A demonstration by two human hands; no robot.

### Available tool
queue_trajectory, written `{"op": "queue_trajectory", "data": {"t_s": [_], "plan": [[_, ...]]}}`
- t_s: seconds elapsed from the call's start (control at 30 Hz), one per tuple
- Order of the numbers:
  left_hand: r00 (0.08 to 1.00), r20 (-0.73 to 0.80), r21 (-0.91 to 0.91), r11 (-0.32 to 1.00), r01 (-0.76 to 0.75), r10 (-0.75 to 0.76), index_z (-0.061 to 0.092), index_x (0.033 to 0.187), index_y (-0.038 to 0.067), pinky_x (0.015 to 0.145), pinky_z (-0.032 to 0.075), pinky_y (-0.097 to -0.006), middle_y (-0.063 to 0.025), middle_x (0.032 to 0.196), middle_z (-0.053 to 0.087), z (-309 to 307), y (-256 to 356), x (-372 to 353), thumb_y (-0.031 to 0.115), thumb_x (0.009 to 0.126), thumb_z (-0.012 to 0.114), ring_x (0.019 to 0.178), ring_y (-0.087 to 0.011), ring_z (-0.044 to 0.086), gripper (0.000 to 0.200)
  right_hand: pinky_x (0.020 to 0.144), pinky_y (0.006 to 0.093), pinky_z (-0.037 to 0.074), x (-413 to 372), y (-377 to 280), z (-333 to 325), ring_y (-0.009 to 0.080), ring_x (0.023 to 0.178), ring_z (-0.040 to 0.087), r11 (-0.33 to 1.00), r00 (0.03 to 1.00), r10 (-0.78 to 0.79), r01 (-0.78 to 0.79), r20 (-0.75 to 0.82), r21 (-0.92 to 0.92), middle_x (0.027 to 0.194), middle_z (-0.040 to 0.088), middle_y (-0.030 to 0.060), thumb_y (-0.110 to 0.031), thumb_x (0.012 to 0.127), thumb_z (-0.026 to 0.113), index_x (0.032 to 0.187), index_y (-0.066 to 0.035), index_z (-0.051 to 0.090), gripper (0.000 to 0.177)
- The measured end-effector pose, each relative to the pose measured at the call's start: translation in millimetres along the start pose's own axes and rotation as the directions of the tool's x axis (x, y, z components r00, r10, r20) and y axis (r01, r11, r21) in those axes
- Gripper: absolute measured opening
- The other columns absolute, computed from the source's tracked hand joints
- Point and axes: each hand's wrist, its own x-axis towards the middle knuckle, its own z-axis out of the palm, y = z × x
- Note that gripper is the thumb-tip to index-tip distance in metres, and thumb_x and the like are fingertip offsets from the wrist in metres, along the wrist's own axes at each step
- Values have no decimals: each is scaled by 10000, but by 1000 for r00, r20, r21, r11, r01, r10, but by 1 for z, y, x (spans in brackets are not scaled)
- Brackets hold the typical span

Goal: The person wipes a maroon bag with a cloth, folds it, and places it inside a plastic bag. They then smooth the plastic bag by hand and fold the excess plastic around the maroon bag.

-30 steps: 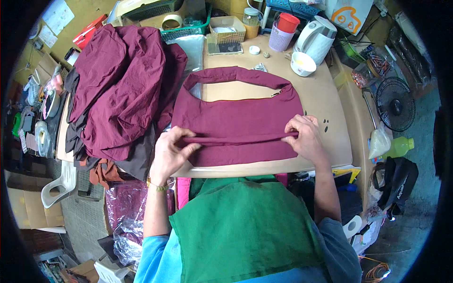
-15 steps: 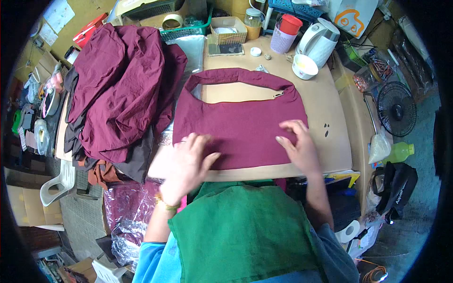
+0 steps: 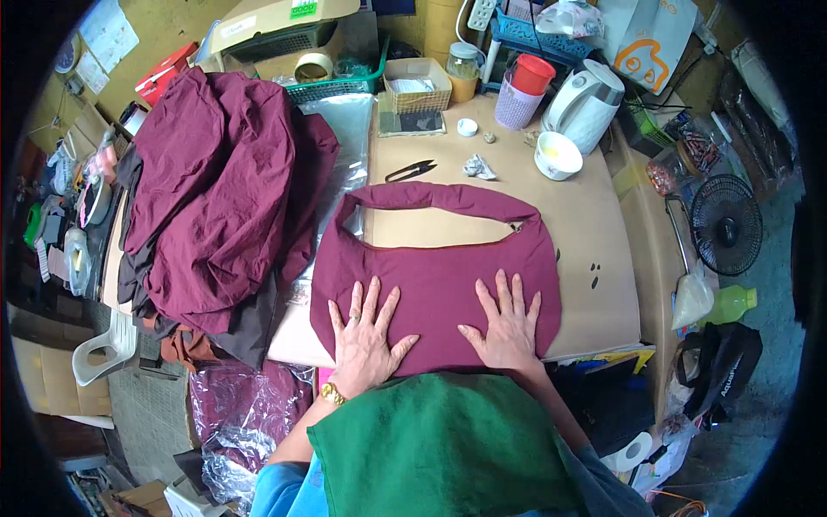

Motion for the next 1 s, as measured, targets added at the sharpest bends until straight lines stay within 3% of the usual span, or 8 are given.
{"op": "queue_trajectory", "data": {"t_s": [0.1, 0.17, 0.23, 0.4, 0.53, 0.7, 0.93, 1.0], "plan": [[1000, 15, 50, 999, -5, 4, 406, 1524, 144, 1174, 178, -634, -179, 1570, 362, -22, 2, 8, 575, 884, 622, 1473, -382, 291, 801, 1154, 657, 181, 6, 3, -19, 423, 1445, 313, 999, 999, -33, 33, -34, -22, 1533, 384, 231, -590, 882, 618, 1473, -105, 464, 780], [951, 309, -401, 906, 135, -5, 384, 1522, 54, 1175, 286, -512, -232, 1488, 460, -53, -5, 39, 512, 884, 676, 1434, -363, 379, 837, 1130, 519, 346, 39, 13, -55, 359, 1314, 520, 935, 968, -35, -56, 248, 349, 1366, 578, 218, -545, 885, 655, 1398, -34, 530, 735], [988, 144, -886, 439, 150, -48, 382, 1475, -60, 1126, 380, -397, -203, 1394, 554, -30, -12, 68, 471, 940, 655, 1338, -313, 501, 801, 1021, 440, 486, 79, 21, -33, 308, 1236, 594, 255, 987, -10, -150, 158, 955, 1297, 621, 234, -543, 918, 654, 1365, 89, 492, 792], [914, 326, -792, -597, 125, -242, 180, 1518, -96, 1158, 351, -459, -246, 1495, 361, 7, -53, 140, 582, 873, 695, 1365, -369, 428, 1068, 1143, 508, 359, 147, 29, 16, 384, 1423, 365, -760, 946, -35, -235, 323, 606, 1560, 274, 303, -674, 879, 615, 1524, 116, 90, 1148], [949, 180, -593, -799, -104, -258, 105, 1515, -108, 1137, 394, -475, -232, 1545, 314, -3, -75, 123, 622, 781, 764, 1422, -349, 368, 1226, 1165, 484, 350, 132, 61, -8, 339, 1433, 374, -970, 874, 181, 84, 450, 227, 1540, 372, 236, -529, 916, 661, 1495, 81, 262, 930], [850, 280, -647, -742, -177, -447, 633, 1161, 66, 1036, 513, -420, -86, 1166, 700, 23, -86, 107, 297, 966, 670, 1144, -234, 650, 305, 1119, 452, 398, 103, 64, 19, 281, 1325, 499, -851, 892, 309, 102, 332, 516, 1383, 551, 172, -381, 995, 589, 1315, -10, 519, 495], [870, 229, -614, -758, -219, -437, 619, 1161, 53, 988, 543, -446, -89, 1111, 700, 9, -71, 100, 439, 953, 653, 1069, -260, 670, 439, 1054, 463, 471, 98, 72, 52, 247, 1213, 608, -832, 960, 263, 175, 95, 527, 1292, 650, 70, -329, 1027, 543, 1261, -117, 612, 323], [963, 141, -624, -776, -92, -228, 566, 816, 121, 1004, 528, -487, -41, 851, 625, 13, -58, 98, 548, 941, 617, 916, -261, 660, 448, 1049, 461, 478, 98, 70, 52, 245, 1215, 608, -825, 969, 246, 191, 34, 532, 1300, 647, 70, -334, 1025, 544, 1263, -118, 613, 328]]}}
